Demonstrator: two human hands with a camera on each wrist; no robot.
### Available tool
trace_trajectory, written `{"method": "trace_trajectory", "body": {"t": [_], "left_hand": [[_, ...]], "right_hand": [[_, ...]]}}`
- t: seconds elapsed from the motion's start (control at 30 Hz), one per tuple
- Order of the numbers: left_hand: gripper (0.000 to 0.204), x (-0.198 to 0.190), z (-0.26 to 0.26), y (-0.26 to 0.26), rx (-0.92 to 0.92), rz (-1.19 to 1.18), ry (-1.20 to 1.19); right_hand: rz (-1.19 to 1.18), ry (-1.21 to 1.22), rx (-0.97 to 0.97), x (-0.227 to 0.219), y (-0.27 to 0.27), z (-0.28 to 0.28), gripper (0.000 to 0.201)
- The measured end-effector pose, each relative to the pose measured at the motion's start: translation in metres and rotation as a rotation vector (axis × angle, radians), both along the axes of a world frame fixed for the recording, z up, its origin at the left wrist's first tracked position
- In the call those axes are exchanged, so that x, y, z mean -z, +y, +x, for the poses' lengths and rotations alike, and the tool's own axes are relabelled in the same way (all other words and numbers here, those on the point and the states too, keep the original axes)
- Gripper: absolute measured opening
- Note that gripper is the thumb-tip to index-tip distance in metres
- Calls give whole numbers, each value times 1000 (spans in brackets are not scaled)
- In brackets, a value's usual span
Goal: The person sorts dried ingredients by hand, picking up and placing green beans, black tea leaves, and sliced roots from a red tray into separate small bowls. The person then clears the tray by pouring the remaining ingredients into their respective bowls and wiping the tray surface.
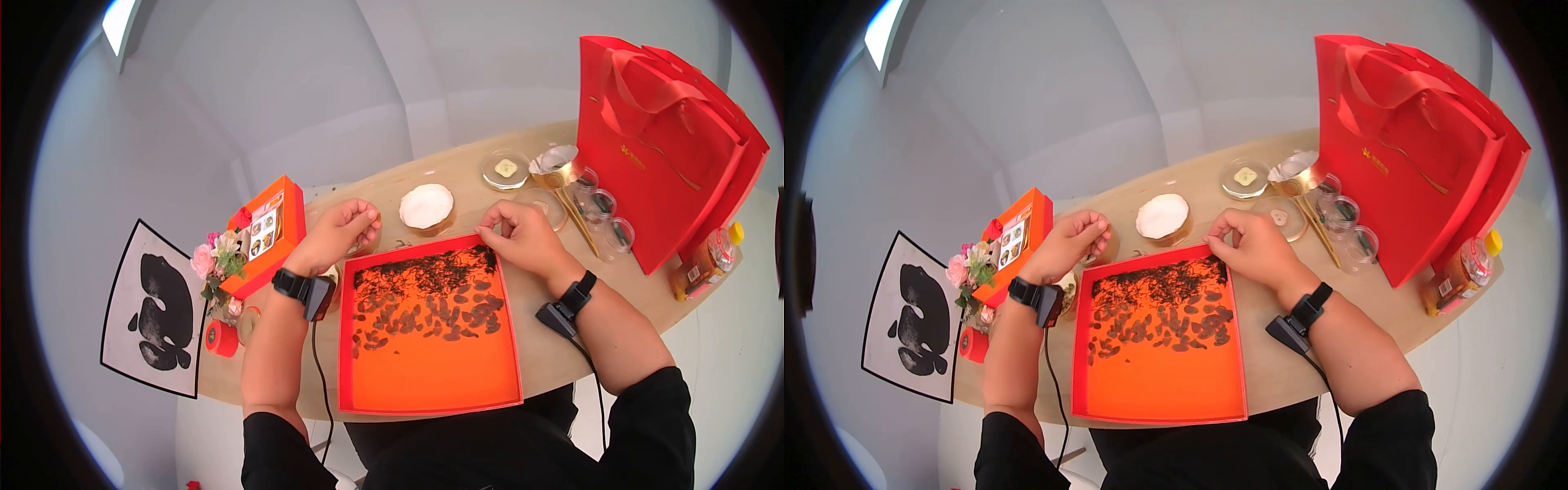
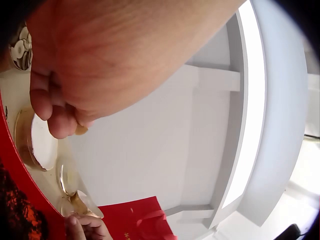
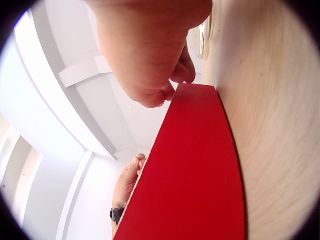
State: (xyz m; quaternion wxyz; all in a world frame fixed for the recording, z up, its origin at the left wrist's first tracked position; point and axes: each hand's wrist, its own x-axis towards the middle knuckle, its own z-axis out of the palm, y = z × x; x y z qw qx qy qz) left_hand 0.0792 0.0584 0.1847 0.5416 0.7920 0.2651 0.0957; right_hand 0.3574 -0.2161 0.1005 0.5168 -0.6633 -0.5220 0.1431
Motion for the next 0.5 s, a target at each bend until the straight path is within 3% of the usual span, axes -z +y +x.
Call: {"method": "trace_trajectory", "body": {"t": [0.17,0.33,0.5], "left_hand": [[17,23,-51,1,-125,-73,-164],[11,47,-103,24,-241,149,-361],[9,49,-149,31,-371,155,-473]], "right_hand": [[14,-54,2,11,5,4,14],[109,-9,21,24,11,7,14],[95,-19,49,20,10,1,12]]}}
